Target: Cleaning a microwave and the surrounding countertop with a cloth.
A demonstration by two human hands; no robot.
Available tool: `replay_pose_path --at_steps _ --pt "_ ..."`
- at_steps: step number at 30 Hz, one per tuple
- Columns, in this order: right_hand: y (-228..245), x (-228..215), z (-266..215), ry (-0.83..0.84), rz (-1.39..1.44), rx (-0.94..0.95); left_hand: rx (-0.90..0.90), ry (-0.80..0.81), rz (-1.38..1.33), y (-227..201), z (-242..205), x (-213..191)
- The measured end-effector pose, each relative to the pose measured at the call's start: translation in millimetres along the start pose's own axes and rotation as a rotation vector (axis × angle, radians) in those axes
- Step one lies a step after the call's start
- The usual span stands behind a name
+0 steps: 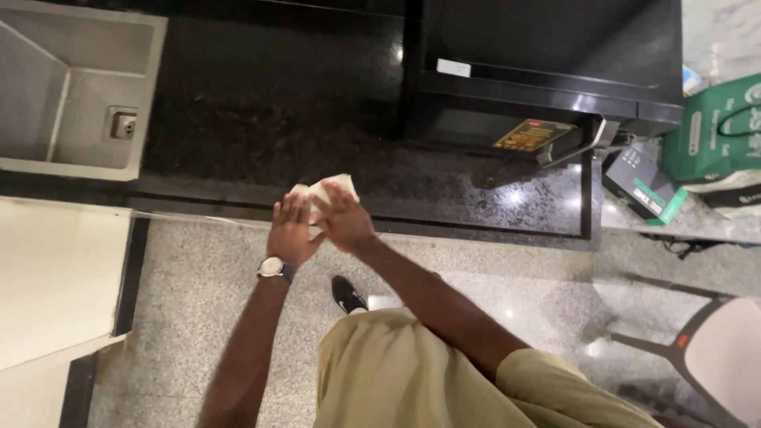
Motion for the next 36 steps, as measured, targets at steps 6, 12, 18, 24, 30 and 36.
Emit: replay_pose_path --at_steps 6,12,18,24,30,36 --pt "-101.7 -71.4 -51.5 -0.076 -0.132 0.072 0.111 0.076 -0.14 -120.8 67.4 15.5" --pt "-207.2 -158.6 -154.5 -0.209 -0.124 0.319 0.362 0.176 -0.239 -284.9 129.2 14.0" --pt "-293.8 -203.2 -251.4 -0.249 -0.184 0.52 0.492 0.136 -0.394 -386.0 122.9 9.0" --pt "-348.7 -205.4 -255.1 -0.368 0.225 0.902 0.322 0.017 -0.382 -292.0 97.8 19.3" --pt "-339.1 -212.3 -215.5 -0.375 -0.318 1.27 -0.129 -0.289 0.001 -91.3 36.1 -3.1" --pt "-287.7 -174.6 -129.2 -0.19 -0.298 1.132 -0.33 -0.213 -0.077 -66.0 37.0 0.4"
Point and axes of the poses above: each hand's wrist, its own z-axis towards the middle knuckle, its own x-axis out of the palm, y = z × x, the point moved 8 cm from there along z, towards the middle knuckle, and after that the axes turned 5 degrees about z, right-handed, at the moved point
